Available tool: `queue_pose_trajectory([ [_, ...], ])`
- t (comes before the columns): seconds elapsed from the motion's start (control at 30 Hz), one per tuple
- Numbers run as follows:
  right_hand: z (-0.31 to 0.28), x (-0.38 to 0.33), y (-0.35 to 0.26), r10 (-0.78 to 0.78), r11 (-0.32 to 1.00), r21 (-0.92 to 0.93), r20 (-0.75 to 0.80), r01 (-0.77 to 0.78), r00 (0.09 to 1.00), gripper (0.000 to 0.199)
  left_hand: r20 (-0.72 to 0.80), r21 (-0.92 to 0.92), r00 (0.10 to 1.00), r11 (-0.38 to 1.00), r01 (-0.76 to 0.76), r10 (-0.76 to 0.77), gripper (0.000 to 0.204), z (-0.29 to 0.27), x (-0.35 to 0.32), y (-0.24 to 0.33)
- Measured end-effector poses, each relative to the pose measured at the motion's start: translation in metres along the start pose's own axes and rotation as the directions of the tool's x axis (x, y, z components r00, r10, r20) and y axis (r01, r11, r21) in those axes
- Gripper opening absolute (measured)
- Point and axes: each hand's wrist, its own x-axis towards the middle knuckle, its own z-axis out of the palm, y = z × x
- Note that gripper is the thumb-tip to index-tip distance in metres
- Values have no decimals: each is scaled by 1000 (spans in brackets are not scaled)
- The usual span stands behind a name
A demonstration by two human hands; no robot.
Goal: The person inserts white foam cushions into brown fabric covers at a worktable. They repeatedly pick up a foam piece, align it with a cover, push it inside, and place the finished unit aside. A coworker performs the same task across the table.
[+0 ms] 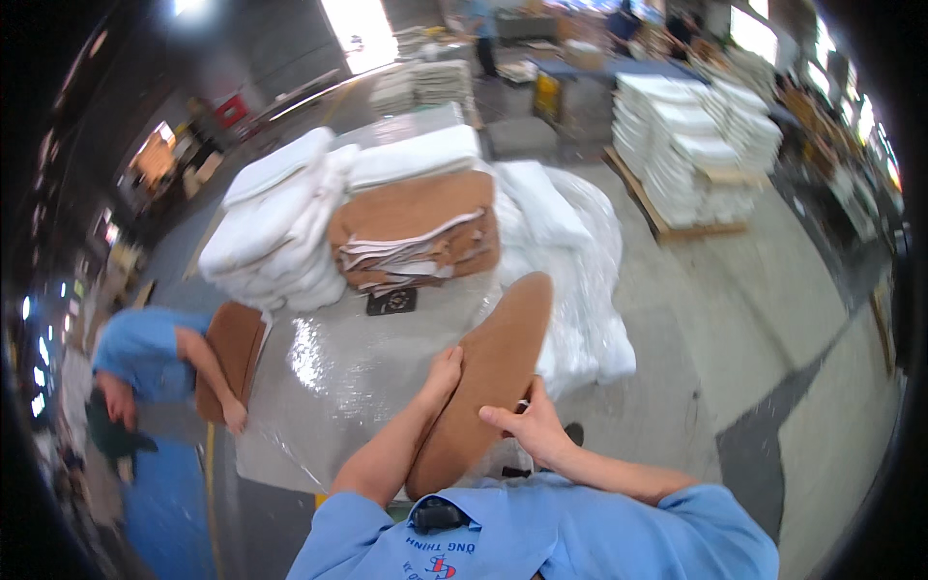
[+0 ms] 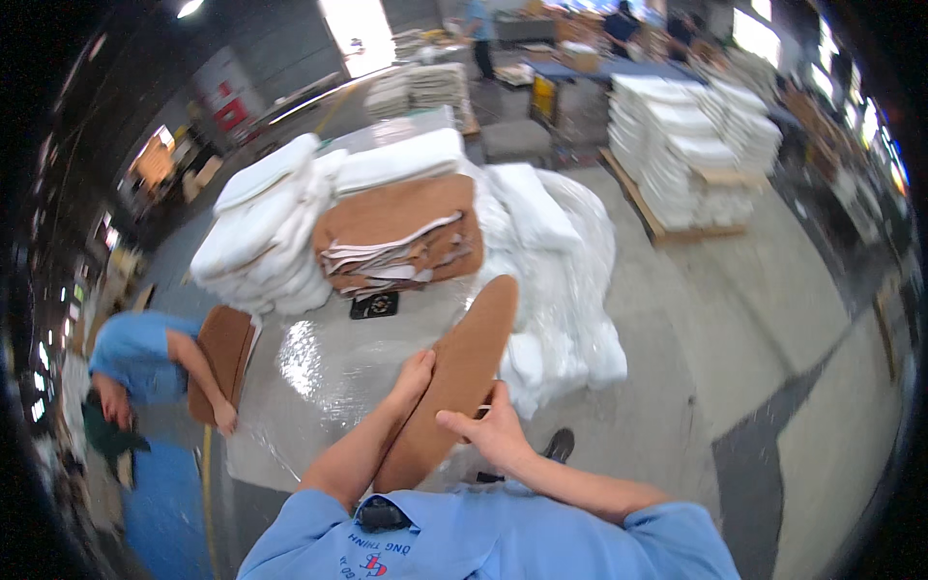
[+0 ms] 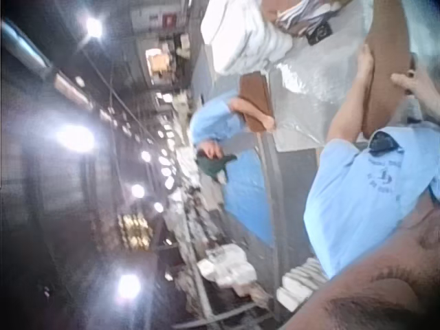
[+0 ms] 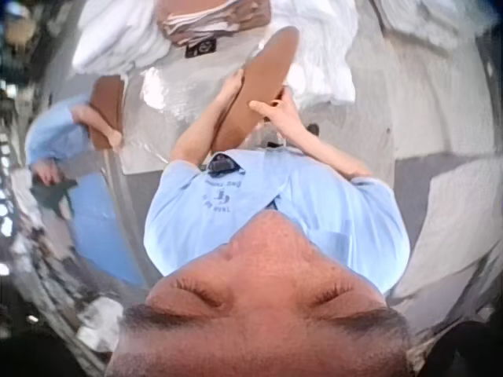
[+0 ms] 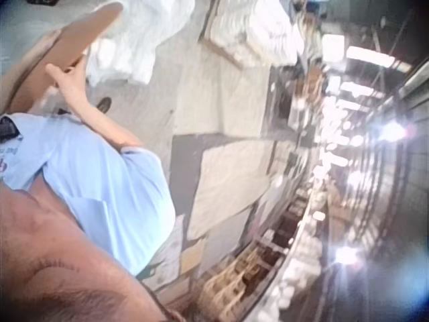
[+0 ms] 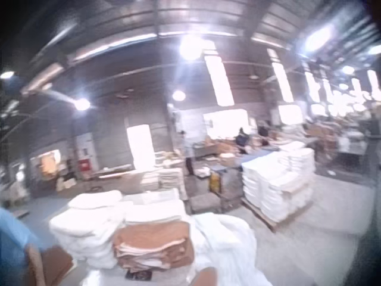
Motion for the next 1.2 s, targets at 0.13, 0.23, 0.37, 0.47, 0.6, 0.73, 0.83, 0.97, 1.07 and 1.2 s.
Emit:
queue_pose_trajectory([
  [0.13,-76,10,62,-90,978,-174,145,115,985,88,322,4,931,983,181,-173,45,23,-23,-16],
  [0.23,-101,21,93,231,973,41,-155,-228,961,96,315,23,907,957,288,-280,50,27,-49,-48],
  [0.37,-108,37,119,313,916,243,69,-320,947,91,352,-235,870,867,440,-346,54,46,-52,-75],
  [0.47,-117,42,137,298,868,408,30,-284,954,59,425,-316,821,787,530,-382,54,56,-49,-72],
  [0.6,-113,43,147,309,787,578,-67,-215,949,34,417,-304,821,791,530,-390,53,52,-47,-66],
  [0.73,-106,44,172,248,787,610,-176,-92,953,33,346,320,911,941,108,-222,50,55,-47,-57],
  [0.83,-115,47,188,280,822,565,-285,-76,917,35,401,784,916,516,-346,5,43,66,-41,-52],
  [0.97,-121,61,187,372,797,591,-320,-123,871,36,324,780,945,580,-236,-50,41,72,-28,-51],
  [1.07,-132,75,189,407,744,656,-291,-129,866,35,274,812,942,571,-119,-193,43,90,-17,-40],
  [1.2,-153,103,219,411,433,901,-194,-3,891,37,210,821,952,569,-47,-225,45,125,-7,-29],
])
